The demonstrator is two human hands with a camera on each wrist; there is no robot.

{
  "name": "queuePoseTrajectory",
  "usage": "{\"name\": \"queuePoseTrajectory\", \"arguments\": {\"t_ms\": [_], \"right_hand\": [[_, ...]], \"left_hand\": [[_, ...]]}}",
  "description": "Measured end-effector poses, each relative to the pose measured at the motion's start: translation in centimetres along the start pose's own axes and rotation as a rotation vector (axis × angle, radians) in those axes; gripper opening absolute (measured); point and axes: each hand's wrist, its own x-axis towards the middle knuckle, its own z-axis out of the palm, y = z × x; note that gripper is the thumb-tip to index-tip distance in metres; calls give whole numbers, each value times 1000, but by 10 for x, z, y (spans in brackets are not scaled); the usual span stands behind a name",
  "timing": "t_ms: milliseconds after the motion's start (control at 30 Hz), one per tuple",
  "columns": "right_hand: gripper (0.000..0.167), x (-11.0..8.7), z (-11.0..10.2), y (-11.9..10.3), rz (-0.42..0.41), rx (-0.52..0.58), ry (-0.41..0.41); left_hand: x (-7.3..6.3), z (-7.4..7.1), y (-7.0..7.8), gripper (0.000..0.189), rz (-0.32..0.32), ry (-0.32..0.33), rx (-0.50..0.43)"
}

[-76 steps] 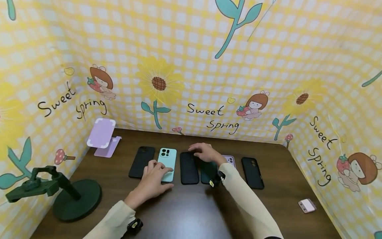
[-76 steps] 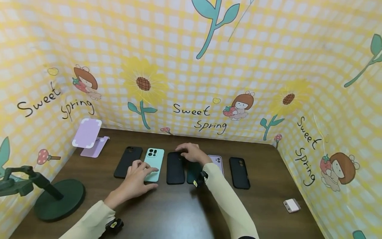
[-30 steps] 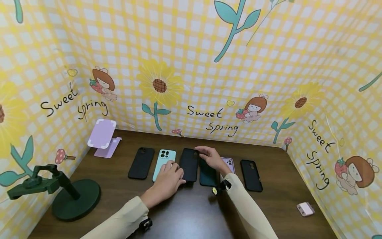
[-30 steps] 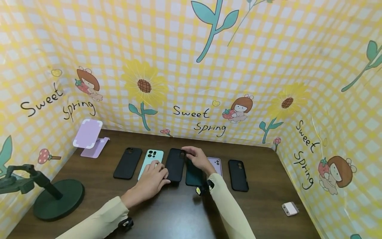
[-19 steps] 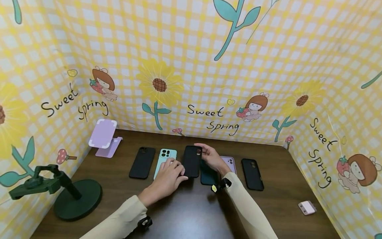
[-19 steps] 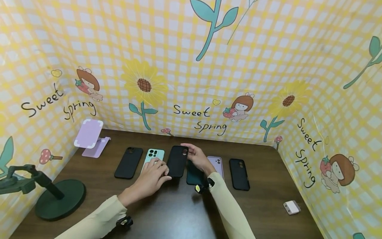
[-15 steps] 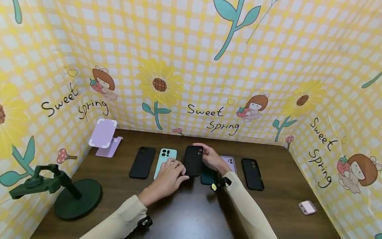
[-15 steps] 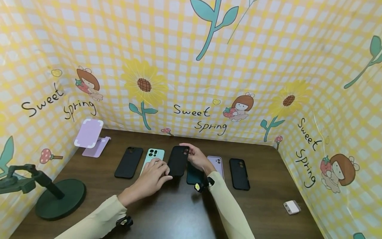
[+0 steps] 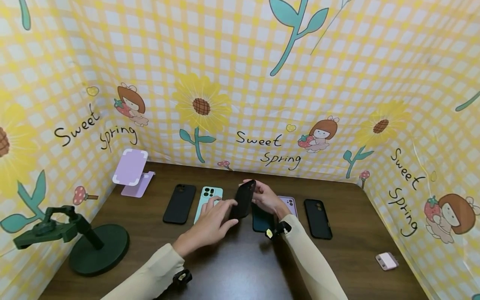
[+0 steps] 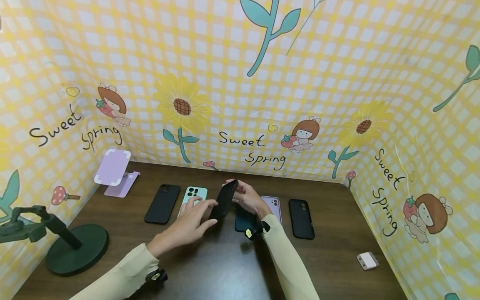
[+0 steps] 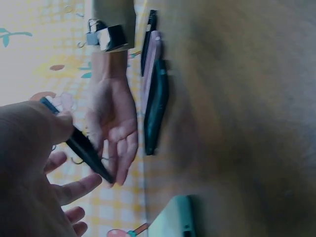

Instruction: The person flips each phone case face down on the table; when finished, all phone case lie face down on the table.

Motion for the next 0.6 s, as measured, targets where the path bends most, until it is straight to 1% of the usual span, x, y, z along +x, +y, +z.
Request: {"name": "queuePoseTrajectory", "arguments": {"t_ms": [100,200,300,400,500,600], "right_hand": [[41,0,-1,-2,19,-4,11],[41,-1,0,-3,18,-19,22],[48,0,-1,-4,13,-64,30],[54,1,-2,-6,28,-131,60],[53,1,-1,-6,48,-192,120],[49,1,-1,-5,60,-223,197]], "left_hand": [[3,-6,-1,72,15,-22,-1],[6,-9,-1,82,61,-37,13],[7,-10,0,80,120,-31,39],[7,-10,1,76,160,-17,101],[6,-10,3,72,179,1,176],[6,-9,3,70,192,53,212]]}}
